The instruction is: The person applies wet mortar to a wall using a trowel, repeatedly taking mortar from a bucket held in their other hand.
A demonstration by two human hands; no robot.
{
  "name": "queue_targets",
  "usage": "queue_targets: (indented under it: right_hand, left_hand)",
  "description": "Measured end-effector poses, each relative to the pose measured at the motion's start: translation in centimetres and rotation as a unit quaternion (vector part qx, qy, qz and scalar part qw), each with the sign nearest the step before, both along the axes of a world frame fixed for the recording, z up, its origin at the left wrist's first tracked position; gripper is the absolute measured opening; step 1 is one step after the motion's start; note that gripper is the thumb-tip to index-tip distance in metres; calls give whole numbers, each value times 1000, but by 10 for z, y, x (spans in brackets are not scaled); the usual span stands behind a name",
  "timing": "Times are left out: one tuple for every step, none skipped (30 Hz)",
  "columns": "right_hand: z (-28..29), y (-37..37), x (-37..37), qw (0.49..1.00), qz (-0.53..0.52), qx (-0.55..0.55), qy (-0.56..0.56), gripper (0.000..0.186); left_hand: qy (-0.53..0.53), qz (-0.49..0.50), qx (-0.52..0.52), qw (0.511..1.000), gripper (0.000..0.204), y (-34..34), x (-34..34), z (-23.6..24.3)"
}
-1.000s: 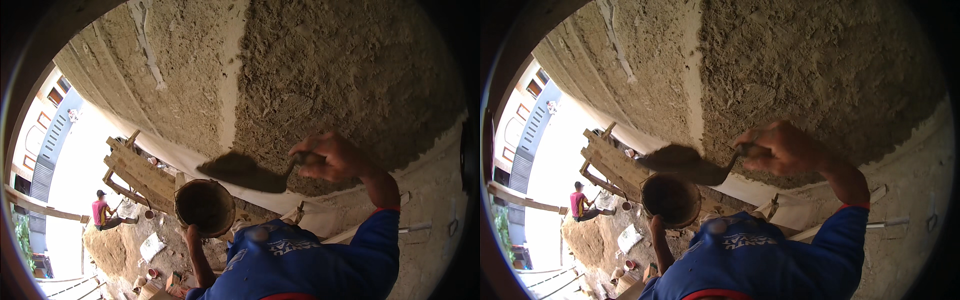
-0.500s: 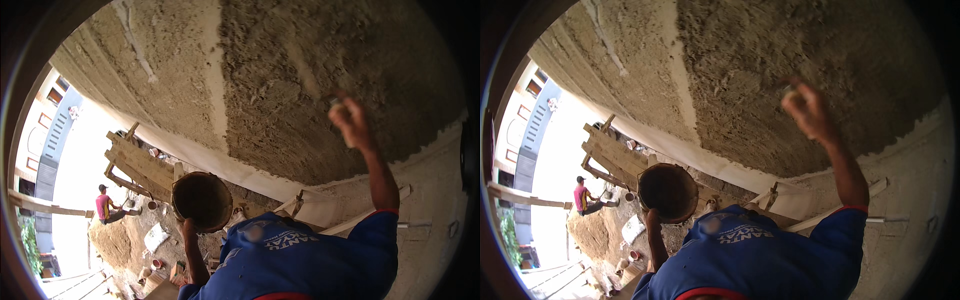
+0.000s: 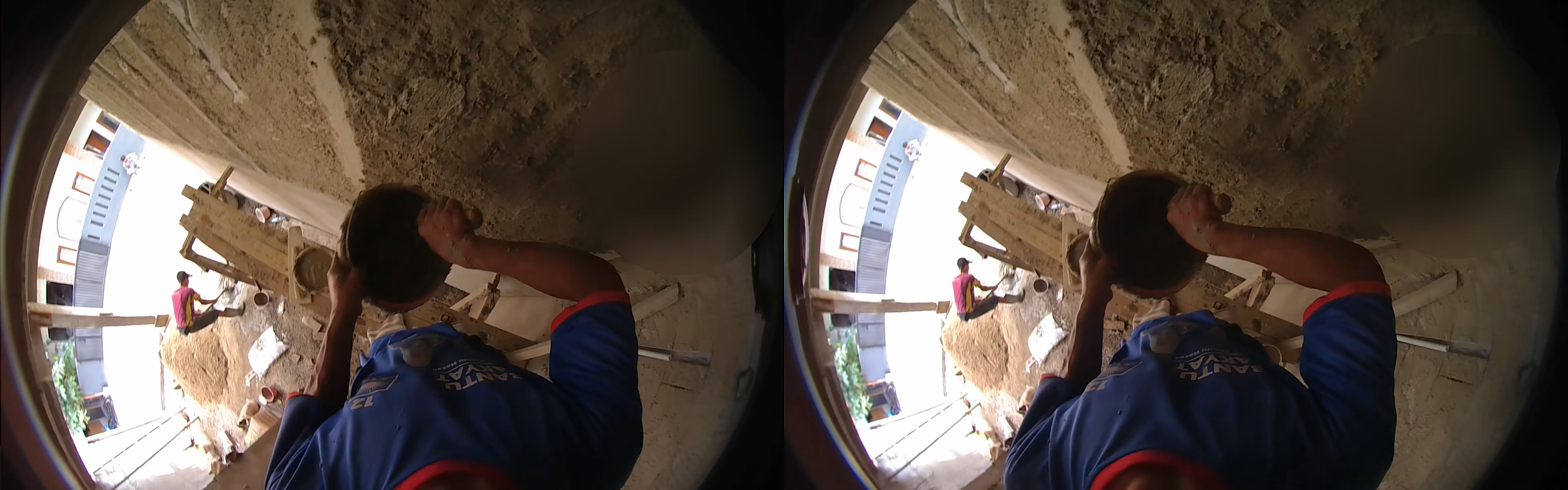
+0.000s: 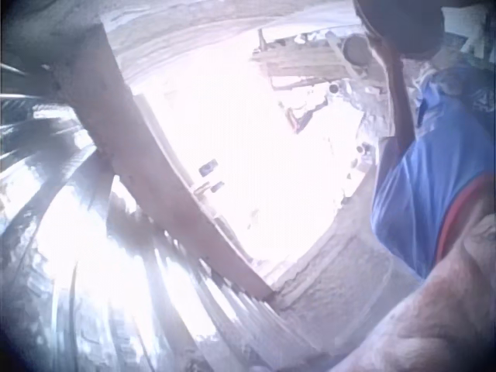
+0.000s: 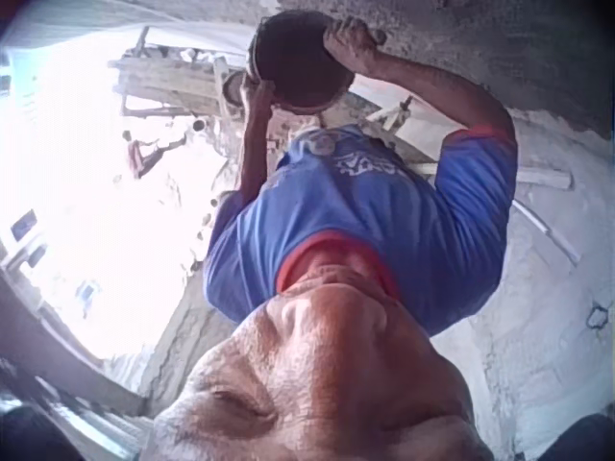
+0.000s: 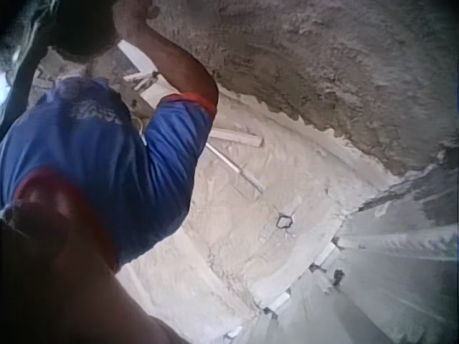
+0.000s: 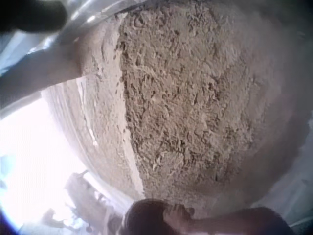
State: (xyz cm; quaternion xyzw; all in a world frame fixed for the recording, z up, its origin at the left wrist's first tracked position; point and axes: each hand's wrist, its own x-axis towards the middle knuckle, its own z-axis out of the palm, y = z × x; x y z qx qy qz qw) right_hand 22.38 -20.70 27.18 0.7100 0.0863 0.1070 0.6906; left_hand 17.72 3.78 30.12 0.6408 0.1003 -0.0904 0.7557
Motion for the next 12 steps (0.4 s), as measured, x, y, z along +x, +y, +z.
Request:
queue_targets:
  right_hand:
    - [8, -3, -2, 947, 90, 283, 125, 19]
    - [45, 2, -9, 894, 53, 391, 211, 16]
    - [75, -5, -17, 825, 0, 486, 289, 13]
    - [90, -21, -19, 823, 0, 487, 291, 13]
    - [99, -42, -23, 742, -53, 577, 338, 13]
    - [104, -62, -30, 647, -109, 655, 375, 19]
    - [105, -72, -40, 645, -108, 655, 377, 19]
    - [106, -79, -51, 638, -73, 667, 379, 28]
    - [106, -84, -62, 629, -38, 677, 380, 40]
    - [97, -91, -76, 628, -42, 679, 379, 40]
    - [86, -93, -86, 591, -75, 722, 352, 53]
    - [80, -100, -89, 591, -74, 722, 352, 53]
  left_hand:
    - [-2, -18, -3, 1000, 56, -9, 3, 3]
    - [-18, -16, 56, 998, 58, -11, 7, 3]
    - [-34, -28, 107, 993, 61, -21, 11, 5]
    - [-32, -28, 110, 993, 61, -33, 13, 21]
    - [-27, -42, 132, 990, 64, -48, 12, 40]
    - [-24, -60, 152, 986, 67, -60, 10, 48]
    - [-22, -58, 154, 986, 67, -64, 8, 43]
    - [-47, -77, 191, 977, 68, -68, 7, 32]
    - [-71, -94, 229, 966, 68, -71, 6, 23]
    - [-70, -99, 229, 966, 68, -78, 2, 17]
    - [-89, -102, 244, 960, 69, -86, -1, 13]
    - [-108, -104, 260, 954, 69, -93, -5, 10]
